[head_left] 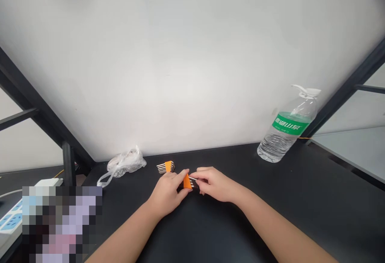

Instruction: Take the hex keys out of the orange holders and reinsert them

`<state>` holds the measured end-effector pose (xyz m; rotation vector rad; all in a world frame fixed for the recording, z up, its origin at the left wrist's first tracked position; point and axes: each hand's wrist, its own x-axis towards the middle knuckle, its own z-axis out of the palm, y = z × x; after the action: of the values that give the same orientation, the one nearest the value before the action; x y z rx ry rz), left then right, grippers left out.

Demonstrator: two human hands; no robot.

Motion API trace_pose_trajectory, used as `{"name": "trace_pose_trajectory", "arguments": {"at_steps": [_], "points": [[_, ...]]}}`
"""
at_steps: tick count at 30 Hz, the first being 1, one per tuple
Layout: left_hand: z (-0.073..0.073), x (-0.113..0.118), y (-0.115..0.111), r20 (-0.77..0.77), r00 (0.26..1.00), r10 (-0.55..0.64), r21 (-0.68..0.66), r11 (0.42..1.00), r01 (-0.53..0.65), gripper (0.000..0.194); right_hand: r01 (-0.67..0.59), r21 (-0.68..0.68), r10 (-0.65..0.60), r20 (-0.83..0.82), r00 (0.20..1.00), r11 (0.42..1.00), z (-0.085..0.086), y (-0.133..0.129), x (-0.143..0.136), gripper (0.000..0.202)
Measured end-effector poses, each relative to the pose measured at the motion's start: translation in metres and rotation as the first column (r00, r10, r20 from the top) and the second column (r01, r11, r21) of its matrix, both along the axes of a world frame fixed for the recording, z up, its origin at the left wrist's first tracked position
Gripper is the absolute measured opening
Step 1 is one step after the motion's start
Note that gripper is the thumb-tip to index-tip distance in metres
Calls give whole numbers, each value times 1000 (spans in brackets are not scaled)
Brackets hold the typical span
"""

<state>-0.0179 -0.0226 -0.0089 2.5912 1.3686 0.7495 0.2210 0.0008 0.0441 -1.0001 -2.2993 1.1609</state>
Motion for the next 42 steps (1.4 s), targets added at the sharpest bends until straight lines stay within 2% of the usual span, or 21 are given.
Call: {"name": "trace_pose_trajectory", "arguments": {"at_steps": [3, 6, 10, 14, 17, 20, 23, 29, 33, 35, 39, 42], "points": [[-2, -1, 1, 2, 1000, -5, 19, 1000, 4, 55, -20, 39, 19, 22, 1000, 999, -2, 0, 0, 23], [-3, -1, 2, -15, 1000, -21, 38, 999, 22, 55, -44, 184, 25, 107, 994, 982, -3, 0, 0, 25], [-1, 3, 0, -44, 997, -60, 48, 997, 62, 56, -90, 402, -17, 255, 967, 911, -5, -2, -3, 24], [2, 7, -3, -42, 995, -96, 34, 995, 97, 56, -116, 495, -72, 345, 936, 861, -2, -7, -6, 27], [1, 7, -4, 5, 997, -75, 17, 997, 75, 54, -102, 475, -48, 294, 955, 874, 1, -6, -2, 30], [0, 4, -2, 56, 998, -26, 3, 1000, 26, 54, -70, 374, 5, 171, 985, 925, 3, -1, 3, 32], [-1, 3, -1, 70, 997, -34, 6, 999, 33, 54, -56, 280, 31, 92, 995, 958, 1, 2, 5, 33], [-2, 2, 0, 67, 997, -47, 11, 999, 46, 52, -39, 279, 15, 88, 996, 959, 1, -2, 1, 34], [-5, 2, 1, 119, 991, -68, 6, 998, 67, 51, -44, 187, 24, 106, 994, 981, 3, -3, 4, 34], [-5, 2, 1, 118, 989, -87, 11, 996, 86, 51, -59, 241, 23, 151, 988, 969, 3, -4, 5, 33], [3, 7, -2, 85, 987, -138, -3, 990, 139, 50, -144, 457, 8, 286, 958, 878, 2, -9, 4, 31], [9, 11, -5, 75, 979, -188, -76, 978, 194, 39, -178, 473, 23, 315, 949, 863, 3, -11, 4, 31]]}}
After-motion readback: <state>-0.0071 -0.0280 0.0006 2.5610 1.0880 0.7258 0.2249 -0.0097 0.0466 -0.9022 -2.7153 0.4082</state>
